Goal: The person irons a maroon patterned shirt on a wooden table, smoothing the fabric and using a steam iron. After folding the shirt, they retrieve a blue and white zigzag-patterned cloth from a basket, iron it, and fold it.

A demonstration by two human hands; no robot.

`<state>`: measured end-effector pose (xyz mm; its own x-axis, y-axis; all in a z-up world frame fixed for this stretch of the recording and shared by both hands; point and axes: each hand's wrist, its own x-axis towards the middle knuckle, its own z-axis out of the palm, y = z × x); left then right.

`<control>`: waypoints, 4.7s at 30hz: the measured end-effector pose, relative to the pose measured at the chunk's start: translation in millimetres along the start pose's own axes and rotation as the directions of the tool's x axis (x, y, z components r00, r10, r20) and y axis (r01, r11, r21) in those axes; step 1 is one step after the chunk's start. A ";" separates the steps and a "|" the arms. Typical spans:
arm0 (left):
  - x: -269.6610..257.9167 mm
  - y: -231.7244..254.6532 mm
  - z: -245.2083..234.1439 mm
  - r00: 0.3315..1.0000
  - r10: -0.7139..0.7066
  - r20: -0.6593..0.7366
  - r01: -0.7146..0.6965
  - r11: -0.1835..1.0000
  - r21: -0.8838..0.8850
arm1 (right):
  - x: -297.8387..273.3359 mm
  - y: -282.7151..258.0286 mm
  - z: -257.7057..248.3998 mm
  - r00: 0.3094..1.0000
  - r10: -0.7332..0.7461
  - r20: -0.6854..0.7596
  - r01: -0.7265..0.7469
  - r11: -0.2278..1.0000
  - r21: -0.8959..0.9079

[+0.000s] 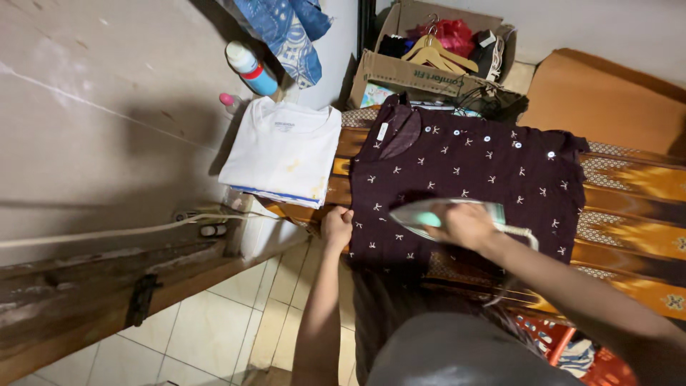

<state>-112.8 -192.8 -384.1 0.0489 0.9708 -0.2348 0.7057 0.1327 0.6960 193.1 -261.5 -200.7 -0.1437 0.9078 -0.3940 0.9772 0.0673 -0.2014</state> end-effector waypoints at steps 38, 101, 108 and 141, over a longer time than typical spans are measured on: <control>-24.2 128.8 15.7 0.859 0.483 0.169 -0.500 0.724 0.474 | 57.9 66.5 -36.7 0.850 0.451 -0.272 -0.376 0.881 0.287; -22.6 128.1 21.2 0.873 0.419 0.251 -0.483 0.674 0.558 | -70.9 158.1 -2.5 0.462 0.863 -0.202 -0.717 0.498 0.488; -21.2 128.7 21.6 0.880 0.393 0.267 -0.474 0.680 0.560 | -93.9 182.3 -0.4 0.361 0.900 -0.244 -0.734 0.436 0.521; 11.4 97.2 -9.4 0.986 0.111 -0.127 -0.055 0.923 0.382 | -117.4 48.0 32.3 0.918 0.081 -0.389 0.049 0.949 0.313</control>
<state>-50.3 -167.0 -312.7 0.0368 0.9970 -0.0679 0.9184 -0.0070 0.3956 251.9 -378.2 -193.1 0.0086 0.9995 -0.0288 0.8710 -0.0217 -0.4908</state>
